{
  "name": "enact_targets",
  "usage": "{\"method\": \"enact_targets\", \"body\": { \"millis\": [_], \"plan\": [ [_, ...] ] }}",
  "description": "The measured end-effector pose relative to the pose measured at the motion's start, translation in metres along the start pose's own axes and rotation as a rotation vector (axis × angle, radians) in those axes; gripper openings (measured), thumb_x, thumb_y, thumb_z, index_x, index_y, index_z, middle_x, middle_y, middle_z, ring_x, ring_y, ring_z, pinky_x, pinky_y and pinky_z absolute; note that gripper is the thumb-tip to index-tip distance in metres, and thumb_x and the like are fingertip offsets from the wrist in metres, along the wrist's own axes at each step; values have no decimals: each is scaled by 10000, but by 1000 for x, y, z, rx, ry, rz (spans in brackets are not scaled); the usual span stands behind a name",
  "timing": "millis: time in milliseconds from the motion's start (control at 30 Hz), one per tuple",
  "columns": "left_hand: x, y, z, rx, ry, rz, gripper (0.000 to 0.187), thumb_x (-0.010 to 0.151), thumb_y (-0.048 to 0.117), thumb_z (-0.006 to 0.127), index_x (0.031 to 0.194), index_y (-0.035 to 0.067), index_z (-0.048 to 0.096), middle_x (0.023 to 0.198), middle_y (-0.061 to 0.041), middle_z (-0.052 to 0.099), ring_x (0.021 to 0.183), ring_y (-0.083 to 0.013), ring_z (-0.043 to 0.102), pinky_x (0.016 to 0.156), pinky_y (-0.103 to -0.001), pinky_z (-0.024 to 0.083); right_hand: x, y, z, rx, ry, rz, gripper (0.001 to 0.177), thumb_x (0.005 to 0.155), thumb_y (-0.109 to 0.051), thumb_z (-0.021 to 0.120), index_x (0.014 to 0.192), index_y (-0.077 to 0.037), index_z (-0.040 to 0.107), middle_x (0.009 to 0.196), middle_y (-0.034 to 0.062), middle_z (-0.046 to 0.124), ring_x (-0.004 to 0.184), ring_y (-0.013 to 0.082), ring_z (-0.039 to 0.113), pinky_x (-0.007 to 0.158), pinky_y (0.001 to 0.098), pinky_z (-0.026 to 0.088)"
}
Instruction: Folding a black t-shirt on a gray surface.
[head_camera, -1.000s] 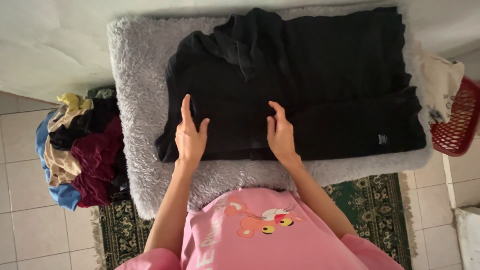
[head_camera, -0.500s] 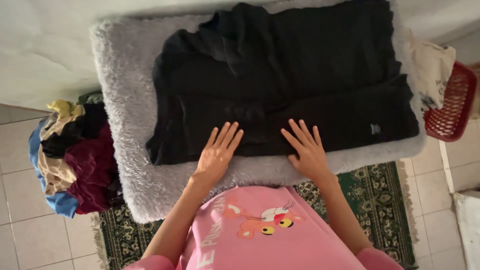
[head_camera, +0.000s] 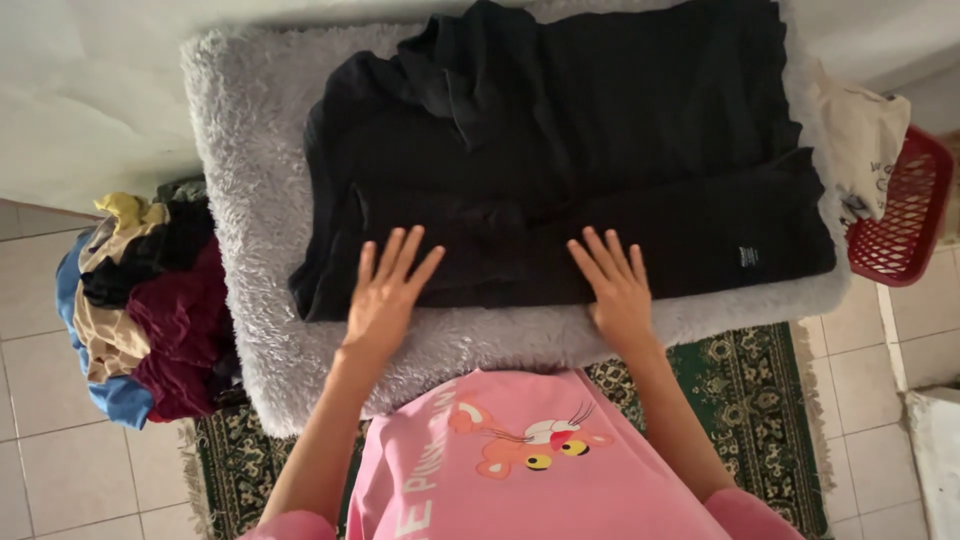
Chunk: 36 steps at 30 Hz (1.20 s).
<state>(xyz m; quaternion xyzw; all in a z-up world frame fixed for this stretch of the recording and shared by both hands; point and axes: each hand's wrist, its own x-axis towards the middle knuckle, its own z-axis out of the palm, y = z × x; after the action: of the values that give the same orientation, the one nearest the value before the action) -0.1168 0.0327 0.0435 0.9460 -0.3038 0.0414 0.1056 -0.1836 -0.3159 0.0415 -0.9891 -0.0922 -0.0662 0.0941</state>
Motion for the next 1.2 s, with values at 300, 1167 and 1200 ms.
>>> {"method": "enact_targets", "body": {
  "millis": [300, 1167, 1200],
  "plan": [
    [-11, -1, -20, 97, -119, -41, 872, 752, -91, 586, 1556, 208, 427, 1649, -100, 309, 1470, -412, 340, 1150, -622, 337, -12, 28, -4, 64, 29, 81, 917, 639, 165, 659, 1491, -156, 546, 1603, 54, 467, 1499, 334, 395, 1234, 538, 293],
    [104, 199, 75, 5, -17, 333, 639, 886, 161, 569, 1498, -4, 482, 1600, -215, 410, 1483, -391, 357, 1224, -553, 248, -65, 211, -62, -58, 99, 269, 898, 674, 168, 659, 1502, -168, 573, 1611, 67, 507, 1540, 336, 408, 1277, 559, 265],
    [106, 204, 75, -91, -36, 307, 640, 876, 135, 556, 1492, -15, 471, 1598, -212, 404, 1480, -392, 353, 1212, -563, 251, -70, 221, -65, -65, 90, 266, 886, 683, 189, 647, 1493, -166, 585, 1614, 52, 522, 1556, 315, 417, 1301, 542, 265]
  ]
}}
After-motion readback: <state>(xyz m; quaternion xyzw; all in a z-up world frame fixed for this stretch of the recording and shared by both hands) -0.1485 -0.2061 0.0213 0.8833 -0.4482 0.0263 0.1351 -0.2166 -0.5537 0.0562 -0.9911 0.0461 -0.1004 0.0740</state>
